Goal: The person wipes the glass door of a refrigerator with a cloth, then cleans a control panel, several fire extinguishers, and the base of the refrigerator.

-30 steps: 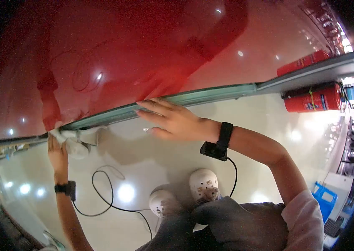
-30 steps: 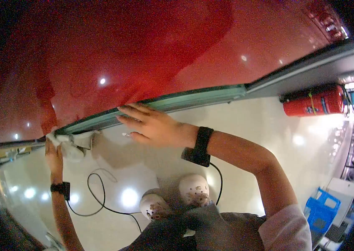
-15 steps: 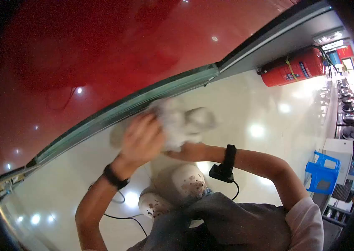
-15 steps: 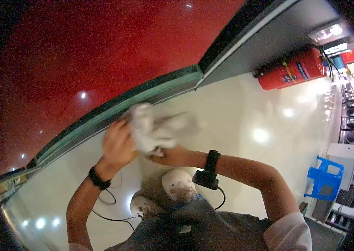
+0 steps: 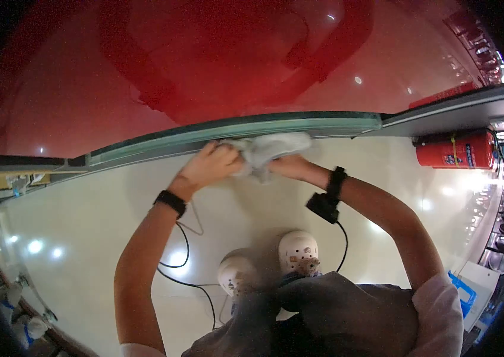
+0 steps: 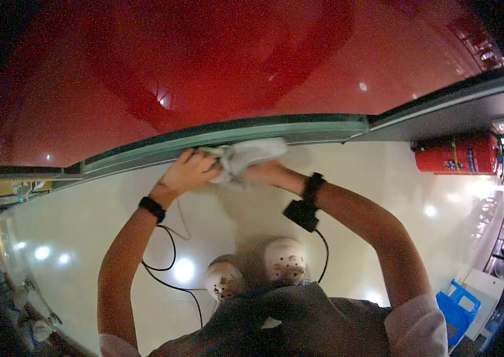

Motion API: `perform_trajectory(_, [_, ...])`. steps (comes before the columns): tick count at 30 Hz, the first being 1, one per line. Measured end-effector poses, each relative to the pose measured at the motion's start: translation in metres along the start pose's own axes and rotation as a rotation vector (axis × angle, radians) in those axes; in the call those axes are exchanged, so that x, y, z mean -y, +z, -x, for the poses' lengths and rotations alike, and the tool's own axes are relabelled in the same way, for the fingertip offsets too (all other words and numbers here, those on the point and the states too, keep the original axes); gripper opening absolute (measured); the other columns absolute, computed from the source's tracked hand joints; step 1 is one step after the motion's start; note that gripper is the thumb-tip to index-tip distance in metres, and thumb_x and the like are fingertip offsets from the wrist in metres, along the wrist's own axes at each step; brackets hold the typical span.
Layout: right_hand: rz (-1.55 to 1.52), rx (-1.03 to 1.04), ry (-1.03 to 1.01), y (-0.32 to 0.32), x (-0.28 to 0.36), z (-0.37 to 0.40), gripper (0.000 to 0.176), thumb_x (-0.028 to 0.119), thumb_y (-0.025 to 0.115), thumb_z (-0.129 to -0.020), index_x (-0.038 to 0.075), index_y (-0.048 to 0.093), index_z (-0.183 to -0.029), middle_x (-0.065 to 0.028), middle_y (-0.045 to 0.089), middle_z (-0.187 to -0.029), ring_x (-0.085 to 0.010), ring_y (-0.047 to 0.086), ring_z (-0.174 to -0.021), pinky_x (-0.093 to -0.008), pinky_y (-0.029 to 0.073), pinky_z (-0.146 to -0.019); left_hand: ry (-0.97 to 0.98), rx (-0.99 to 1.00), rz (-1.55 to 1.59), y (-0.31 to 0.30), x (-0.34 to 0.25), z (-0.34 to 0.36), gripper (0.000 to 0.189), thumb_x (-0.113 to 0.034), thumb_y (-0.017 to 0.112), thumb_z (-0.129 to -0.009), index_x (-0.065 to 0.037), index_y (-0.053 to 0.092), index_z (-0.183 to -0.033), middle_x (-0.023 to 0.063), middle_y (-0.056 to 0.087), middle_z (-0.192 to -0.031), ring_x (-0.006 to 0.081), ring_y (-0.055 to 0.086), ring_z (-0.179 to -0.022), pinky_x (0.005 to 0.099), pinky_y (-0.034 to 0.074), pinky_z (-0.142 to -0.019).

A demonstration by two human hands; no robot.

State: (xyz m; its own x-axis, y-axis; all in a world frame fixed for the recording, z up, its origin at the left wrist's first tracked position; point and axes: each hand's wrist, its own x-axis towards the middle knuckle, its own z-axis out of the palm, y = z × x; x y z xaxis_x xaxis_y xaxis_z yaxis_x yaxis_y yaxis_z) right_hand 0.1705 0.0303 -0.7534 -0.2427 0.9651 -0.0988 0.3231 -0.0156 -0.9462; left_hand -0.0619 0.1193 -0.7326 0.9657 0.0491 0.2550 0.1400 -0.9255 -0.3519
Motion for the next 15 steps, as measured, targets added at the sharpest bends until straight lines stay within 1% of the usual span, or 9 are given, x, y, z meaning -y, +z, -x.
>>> perform_trajectory(3, [-0.184, 0.217, -0.188, 0.068, 0.008, -0.07, 0.033, 0.016, 0.058, -0.082, 0.005, 0.055, -0.113, -0.0113, 0.06, -0.109, -0.0196, 0.055, -0.103, -0.0336, 0.043, -0.091, -0.153, 0.151, 0.079, -0.011, 0.027, 0.091, 0.021, -0.019, 0.054, -0.076, -0.021, 0.056, -0.098, 0.0036, 0.051, -0.103, 0.0212, 0.05, -0.096, 0.0415, 0.042, -0.083])
perform_trajectory(5, [-0.122, 0.156, -0.378, 0.1, 0.07, -0.094, 0.038, 0.022, 0.058, -0.081, 0.006, 0.055, -0.115, -0.0101, 0.061, -0.108, -0.0206, 0.057, -0.1, -0.032, 0.046, -0.087, -0.412, 0.291, 0.0, -0.034, 0.037, 0.142, 0.017, -0.016, 0.055, -0.077, -0.016, 0.052, -0.094, 0.0045, 0.051, -0.096, 0.022, 0.05, -0.092, 0.04, 0.043, -0.081])
perform_trajectory(7, [-0.175, 0.283, -0.159, 0.16, 0.058, -0.13, 0.047, 0.03, 0.058, -0.08, 0.004, 0.051, -0.119, -0.0173, 0.059, -0.108, -0.0245, 0.057, -0.1, -0.036, 0.044, -0.089, -0.702, 0.311, -0.063, -0.05, 0.038, 0.185, 0.025, -0.012, 0.059, -0.075, -0.011, 0.052, -0.099, 0.0104, 0.051, -0.098, 0.0284, 0.05, -0.094, 0.0418, 0.044, -0.08])
perform_trajectory(8, [-0.152, 0.372, -0.104, 0.19, 0.041, -0.153, 0.05, 0.032, 0.057, -0.08, 0.003, 0.05, -0.12, -0.0207, 0.057, -0.109, -0.0258, 0.056, -0.101, -0.0388, 0.043, -0.091, -0.705, 0.326, -0.071, -0.058, 0.035, 0.196, 0.025, -0.012, 0.059, -0.075, -0.011, 0.052, -0.099, 0.0104, 0.051, -0.098, 0.0284, 0.05, -0.094, 0.0418, 0.044, -0.08])
perform_trajectory(9, [-0.164, 0.378, -0.112, 0.196, 0.053, -0.157, 0.05, 0.032, 0.057, -0.08, 0.003, 0.05, -0.12, -0.0207, 0.057, -0.109, -0.0258, 0.056, -0.101, -0.0388, 0.043, -0.091, -0.934, 0.291, -0.05, -0.066, 0.031, 0.206, 0.031, -0.012, 0.062, -0.073, -0.008, 0.051, -0.102, 0.0122, 0.051, -0.097, 0.0315, 0.05, -0.094, 0.0429, 0.044, -0.08])
perform_trajectory(11, [0.37, 0.494, -0.198, 0.2, 0.085, -0.16, 0.055, 0.032, 0.055, -0.079, 0.0, 0.044, -0.124, -0.026, 0.052, -0.114, -0.0273, 0.053, -0.105, -0.045, 0.04, -0.093, -1.333, 0.236, 0.076, -0.077, 0.021, 0.22, 0.045, -0.013, 0.066, -0.071, 0.0, 0.047, -0.11, 0.0181, 0.051, -0.101, 0.0392, 0.049, -0.096, 0.0457, 0.043, -0.081])
perform_trajectory(12, [0.362, 0.497, -0.201, 0.207, 0.084, -0.157, 0.055, 0.032, 0.055, -0.079, 0.0, 0.044, -0.124, -0.026, 0.052, -0.114, -0.0273, 0.053, -0.105, -0.045, 0.04, -0.093, -1.334, 0.245, 0.072, -0.078, 0.017, 0.221, 0.045, -0.013, 0.066, -0.071, 0.0, 0.047, -0.11, 0.0181, 0.051, -0.101, 0.0392, 0.049, -0.096, 0.0457, 0.043, -0.081])
perform_trajectory(14, [0.344, 0.316, -0.152, 0.213, 0.08, -0.145, 0.066, 0.032, 0.054, -0.08, 0.0, 0.031, -0.133, -0.0206, 0.038, -0.132, -0.0347, 0.032, -0.127, -0.039, 0.025, -0.106, -1.633, 0.248, 0.326, -0.076, 0.007, 0.222, 0.046, -0.016, 0.065, -0.076, 0.002, 0.046, -0.112, 0.0216, 0.051, -0.107, 0.0408, 0.05, -0.098, 0.0458, 0.042, -0.082])
perform_trajectory(15, [0.347, 0.317, -0.155, 0.213, 0.07, -0.145, 0.066, 0.032, 0.054, -0.08, 0.0, 0.031, -0.133, -0.0206, 0.038, -0.132, -0.0347, 0.032, -0.127, -0.039, 0.025, -0.106, -1.594, 0.274, 0.449, -0.07, 0.003, 0.228, 0.046, -0.019, 0.064, -0.078, 0.004, 0.044, -0.113, 0.0246, 0.05, -0.11, 0.0417, 0.05, -0.1, 0.0462, 0.043, -0.082])
